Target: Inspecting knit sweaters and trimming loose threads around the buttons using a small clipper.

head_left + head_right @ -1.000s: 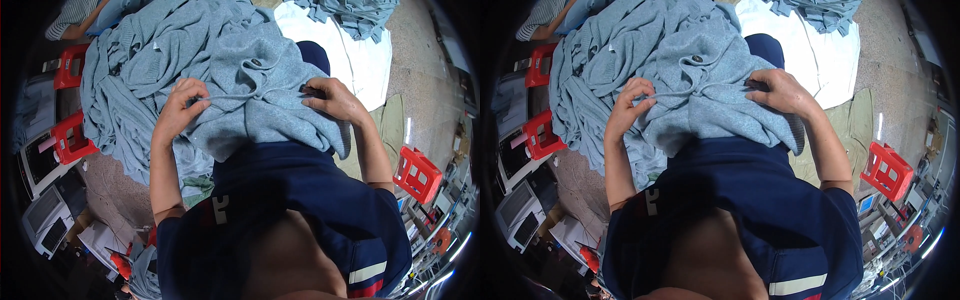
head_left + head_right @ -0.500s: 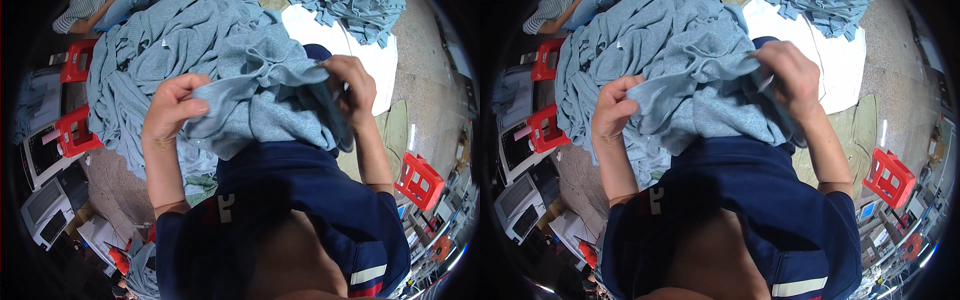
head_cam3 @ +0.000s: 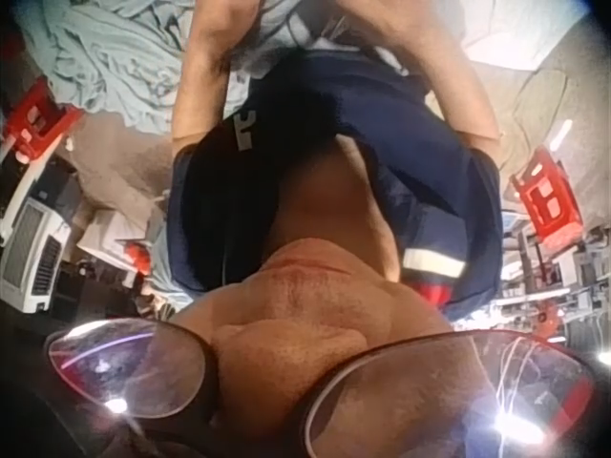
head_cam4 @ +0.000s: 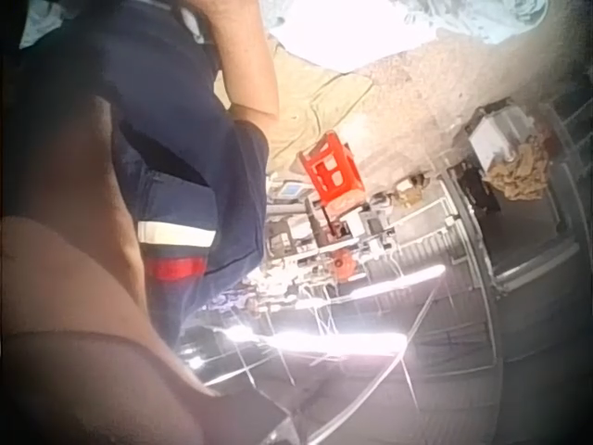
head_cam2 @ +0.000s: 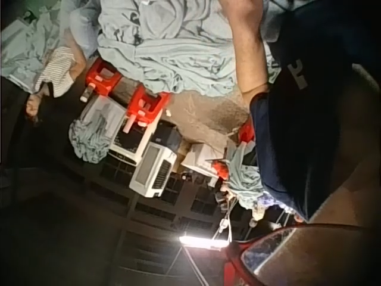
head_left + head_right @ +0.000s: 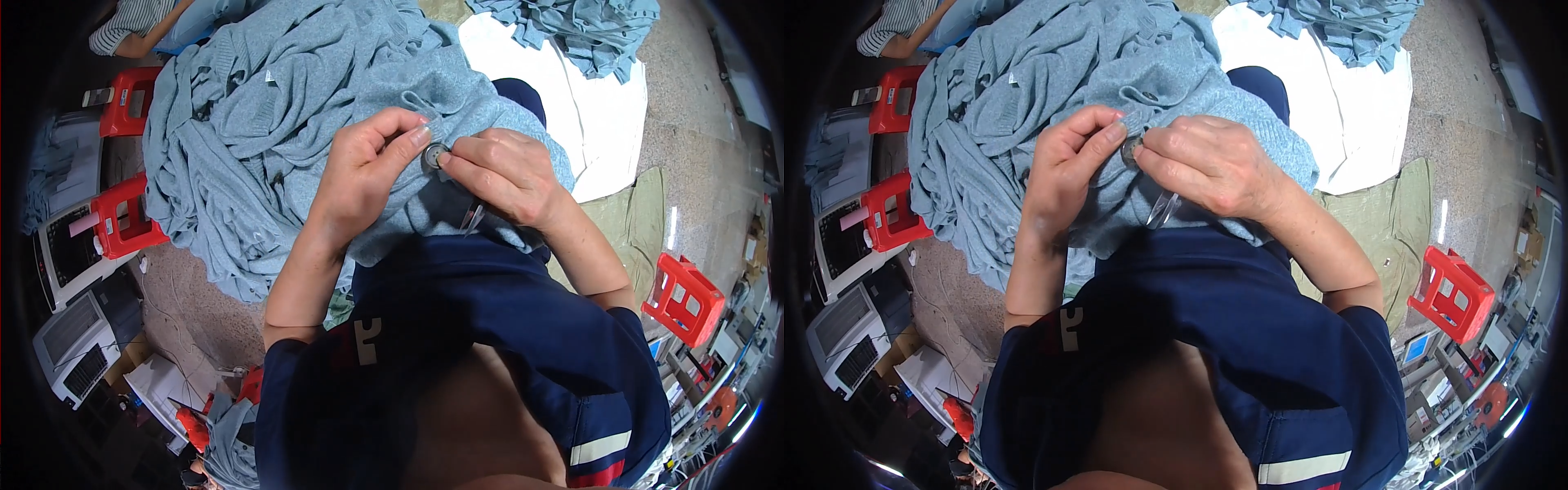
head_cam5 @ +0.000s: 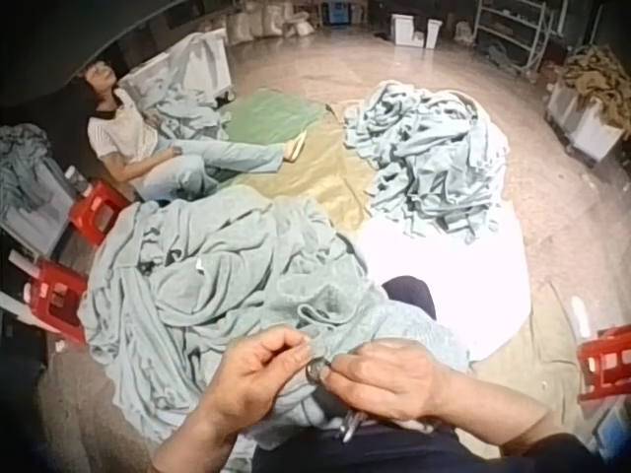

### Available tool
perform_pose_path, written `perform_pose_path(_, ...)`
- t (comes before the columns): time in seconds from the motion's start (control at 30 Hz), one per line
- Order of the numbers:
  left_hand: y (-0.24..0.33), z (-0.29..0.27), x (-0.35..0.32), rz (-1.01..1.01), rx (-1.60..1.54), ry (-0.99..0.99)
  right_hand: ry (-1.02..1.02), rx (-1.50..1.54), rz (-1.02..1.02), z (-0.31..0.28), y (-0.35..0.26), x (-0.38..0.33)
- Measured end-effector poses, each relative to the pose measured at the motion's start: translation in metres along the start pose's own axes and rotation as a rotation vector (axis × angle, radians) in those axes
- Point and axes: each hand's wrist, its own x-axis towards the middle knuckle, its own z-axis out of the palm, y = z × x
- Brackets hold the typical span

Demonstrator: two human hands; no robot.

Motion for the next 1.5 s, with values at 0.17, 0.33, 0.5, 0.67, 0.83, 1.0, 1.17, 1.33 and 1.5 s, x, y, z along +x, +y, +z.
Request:
perform_pose_path(0.17,-0.003,-0.004,-0.001,0.046,0.139,0.012,-0.035,-0.019,0.037,0.007,-0.001,-0.003)
perform_pose_path(0.33,-0.001,-0.012,-0.001,0.361,0.377,-0.079,-0.111,0.271,0.276,0.009,-0.003,-0.001)
perform_pose_path(0.5,0.006,-0.012,-0.006,0.552,0.708,-0.094,-0.130,0.570,0.674,0.010,-0.004,0.010)
perform_pose_path(0.67,0.009,-0.012,-0.007,0.437,0.751,-0.006,-0.154,0.429,0.596,0.016,0.003,0.001)
perform_pose_path(0.83,0.002,-0.019,-0.002,0.423,0.785,-0.103,-0.076,0.357,0.458,0.016,-0.002,-0.001)
perform_pose_path(1.0,-0.007,-0.019,0.003,0.539,0.839,-0.138,-0.034,0.340,0.479,0.020,-0.002,-0.006)
perform_pose_path(1.17,-0.019,-0.005,0.008,0.809,1.061,0.241,-0.087,0.221,0.586,0.014,0.004,-0.005)
perform_pose_path(1.33,-0.034,-0.058,-0.006,0.214,0.736,-0.053,-0.612,0.214,0.820,-0.023,0.028,-0.040)
perform_pose_path(1.5,-0.028,-0.092,-0.030,-0.031,0.451,-0.117,-0.665,0.179,0.897,-0.036,0.027,-0.051)
